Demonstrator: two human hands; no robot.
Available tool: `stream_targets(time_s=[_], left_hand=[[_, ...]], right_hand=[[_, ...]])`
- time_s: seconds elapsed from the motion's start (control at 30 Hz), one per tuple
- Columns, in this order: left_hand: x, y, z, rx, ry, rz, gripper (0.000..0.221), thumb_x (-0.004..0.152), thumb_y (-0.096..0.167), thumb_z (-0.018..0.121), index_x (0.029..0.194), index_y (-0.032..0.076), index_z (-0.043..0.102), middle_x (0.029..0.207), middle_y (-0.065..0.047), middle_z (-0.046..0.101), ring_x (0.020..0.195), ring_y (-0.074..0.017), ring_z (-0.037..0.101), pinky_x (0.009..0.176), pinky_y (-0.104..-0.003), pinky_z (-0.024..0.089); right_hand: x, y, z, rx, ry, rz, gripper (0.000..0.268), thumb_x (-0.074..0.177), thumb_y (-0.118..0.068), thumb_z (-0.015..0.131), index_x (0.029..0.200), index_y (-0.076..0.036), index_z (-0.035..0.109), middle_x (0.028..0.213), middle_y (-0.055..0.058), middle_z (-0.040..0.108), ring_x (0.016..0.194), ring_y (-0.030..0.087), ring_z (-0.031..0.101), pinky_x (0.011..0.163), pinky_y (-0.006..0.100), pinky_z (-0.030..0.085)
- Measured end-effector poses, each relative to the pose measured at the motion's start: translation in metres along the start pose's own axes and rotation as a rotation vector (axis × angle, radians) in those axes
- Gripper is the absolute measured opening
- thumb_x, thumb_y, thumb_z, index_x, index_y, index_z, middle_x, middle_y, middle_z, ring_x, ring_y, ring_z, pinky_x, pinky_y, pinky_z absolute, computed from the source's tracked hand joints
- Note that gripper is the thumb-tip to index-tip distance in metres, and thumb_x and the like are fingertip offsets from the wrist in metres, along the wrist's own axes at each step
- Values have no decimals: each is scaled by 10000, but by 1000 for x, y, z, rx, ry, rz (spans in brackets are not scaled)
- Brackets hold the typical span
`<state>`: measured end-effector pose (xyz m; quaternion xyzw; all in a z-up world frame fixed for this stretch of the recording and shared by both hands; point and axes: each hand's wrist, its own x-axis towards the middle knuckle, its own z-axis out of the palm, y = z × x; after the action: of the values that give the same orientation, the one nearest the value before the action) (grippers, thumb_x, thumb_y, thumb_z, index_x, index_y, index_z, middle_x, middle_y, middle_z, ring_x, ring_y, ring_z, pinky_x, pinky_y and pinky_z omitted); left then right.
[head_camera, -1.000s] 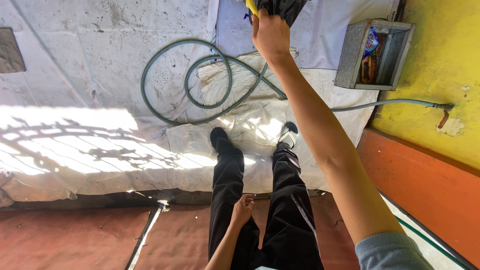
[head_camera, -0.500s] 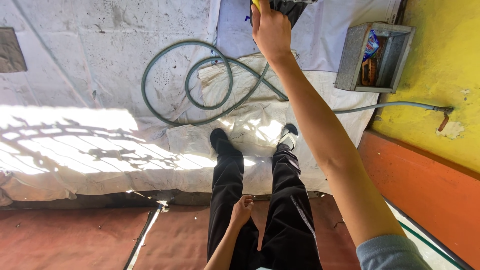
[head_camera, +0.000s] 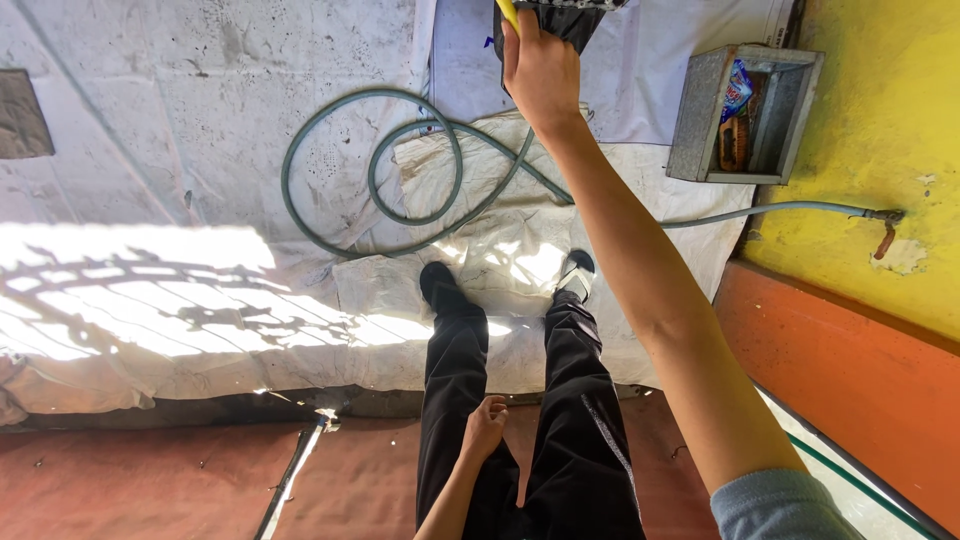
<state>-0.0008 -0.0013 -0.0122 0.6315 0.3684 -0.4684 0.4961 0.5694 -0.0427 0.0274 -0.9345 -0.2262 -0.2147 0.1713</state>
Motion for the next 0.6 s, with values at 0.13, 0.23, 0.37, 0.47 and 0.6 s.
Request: stream_targets(time_s=[0.13,0.23,0.37,0.47,0.6], left_hand=[[-2,-6,2,9,-3,8,342,938,169,614,1276,150,665,1177,-11,762,1033,-188,732,893,-311,572],[-1,-2,-1,5,-1,8,337,941,178,612,1273,152,667,1178,-8,761,1043,-188,728,900,-310,568],[0,2,-2,15,-7,12,336,941,168,607,1271,148,669,1180,-8,762,1046,-198,728,900,-318,568],[0,-1,0,18,0,11,339,930,183,615,1262,144,673,1159,-6,768,1040,-196,729,897,-316,569],[-4,5,0,34,-14,-13,348,947,182,610,1291,160,658,1204,-4,762,1066,-188,732,913,-312,570]], right_hand=[[-16,8,2,2,-47,47,170,975,-169,680,866,-76,589,528,42,611,318,219,515,334,336,433],[-19,15,-5,50,10,48,118,1002,-133,650,923,-56,609,529,6,584,334,144,466,321,288,375],[-32,32,-1,-33,-65,53,145,996,-172,674,918,-88,585,521,21,587,332,214,498,373,335,435],[-25,30,-13,20,-29,17,155,1010,-153,650,895,-72,585,535,28,594,325,196,471,344,326,386],[-18,30,-12,100,14,25,111,1045,-131,639,1025,-23,625,527,-18,573,335,89,430,313,252,305]])
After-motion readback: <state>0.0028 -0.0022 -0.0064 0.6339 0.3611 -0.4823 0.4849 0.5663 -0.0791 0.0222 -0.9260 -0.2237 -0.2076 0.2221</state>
